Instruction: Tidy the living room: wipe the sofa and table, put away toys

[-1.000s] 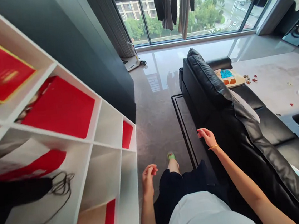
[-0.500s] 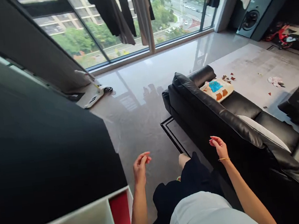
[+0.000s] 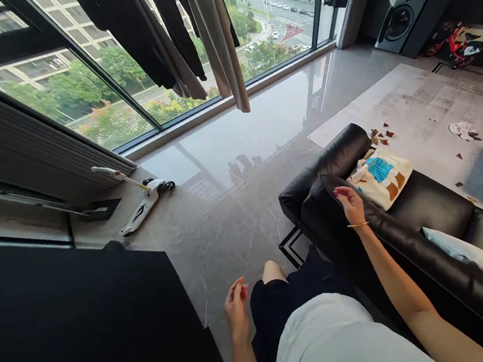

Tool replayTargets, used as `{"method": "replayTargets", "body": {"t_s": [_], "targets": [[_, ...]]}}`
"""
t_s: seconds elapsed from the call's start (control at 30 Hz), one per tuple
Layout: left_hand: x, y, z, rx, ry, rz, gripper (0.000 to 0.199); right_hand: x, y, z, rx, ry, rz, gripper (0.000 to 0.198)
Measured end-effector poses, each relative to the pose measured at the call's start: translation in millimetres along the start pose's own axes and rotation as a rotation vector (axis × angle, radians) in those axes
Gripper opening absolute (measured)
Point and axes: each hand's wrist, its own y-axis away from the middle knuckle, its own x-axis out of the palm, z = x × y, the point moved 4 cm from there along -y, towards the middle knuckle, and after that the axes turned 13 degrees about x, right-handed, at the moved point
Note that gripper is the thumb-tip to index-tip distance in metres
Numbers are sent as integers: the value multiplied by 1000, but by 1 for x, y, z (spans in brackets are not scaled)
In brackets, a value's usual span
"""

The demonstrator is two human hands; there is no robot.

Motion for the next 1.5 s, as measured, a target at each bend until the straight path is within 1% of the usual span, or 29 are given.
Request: {"method": "replayTargets", "body": {"t_s": [0.07, 0.1, 0.13, 0.17, 0.2, 0.23, 0.27, 0.3, 0.37, 0.43, 0.5, 0.53, 0.6, 0.67, 0.73, 0.77, 0.83, 0.93, 1.0, 1.07, 1.13, 1.23, 1.3, 1.37, 1.43, 1.5], "targets": [[-4, -62, 5, -55, -48, -42, 52, 78, -42, -6, 18, 54, 120, 30], [0, -96, 6, -79, -63, -46, 54, 113, -61, -14, 35, 70, 156, 30], [9, -131, 3, -95, -78, -34, 56, 144, -80, -25, 59, 75, 174, 30], [24, -166, -4, -100, -98, -4, 57, 172, -98, -37, 94, 69, 171, 31], [45, -201, -15, -94, -127, 48, 58, 197, -116, -49, 143, 51, 150, 32], [71, -236, -29, -81, -166, 122, 59, 217, -133, -60, 204, 26, 117, 34], [102, -268, -46, -65, -207, 211, 59, 233, -149, -70, 267, -1, 73, 35], [137, -298, -65, -49, -247, 314, 57, 245, -164, -76, 323, -24, 25, 36], [218, -349, -105, -26, -305, 541, 52, 258, -193, -80, 393, -45, -68, 37], [306, -389, -141, -15, -336, 768, 45, 257, -219, -78, 417, -50, -164, 37], [396, -421, -170, -6, -346, 966, 40, 246, -245, -76, 442, -56, -287, 38], [441, -437, -180, -2, -352, 1040, 38, 239, -258, -78, 463, -63, -356, 40], [527, -468, -197, 28, -355, 1133, 37, 225, -289, -87, 518, -88, -490, 44], [606, -499, -211, 84, -340, 1165, 39, 214, -328, -99, 579, -132, -601, 49], [675, -527, -222, 135, -322, 1155, 42, 207, -377, -108, 628, -182, -685, 53], [706, -540, -226, 147, -320, 1136, 45, 203, -405, -109, 642, -201, -722, 54], [762, -563, -232, 137, -334, 1090, 52, 195, -463, -102, 633, -229, -776, 55], [837, -586, -240, 91, -385, 1079, 62, 180, -543, -77, 573, -247, -809, 53], [887, -596, -246, 90, -405, 1115, 64, 169, -588, -61, 558, -252, -807, 51], [939, -604, -251, 104, -415, 1150, 62, 159, -627, -52, 575, -259, -809, 50], [992, -609, -250, 99, -429, 1165, 61, 148, -665, -51, 603, -271, -824, 50], [1078, -608, -239, 48, -492, 1199, 62, 128, -723, -59, 642, -297, -861, 51], [1143, -600, -228, 10, -535, 1284, 63, 112, -763, -65, 657, -338, -914, 52], [1214, -588, -223, -4, -557, 1407, 61, 96, -801, -72, 676, -398, -989, 52], [1286, -574, -225, 10, -566, 1536, 59, 81, -836, -76, 691, -451, -1060, 52], [1353, -560, -233, 33, -579, 1636, 60, 69, -866, -78, 698, -483, -1122, 51]]}}
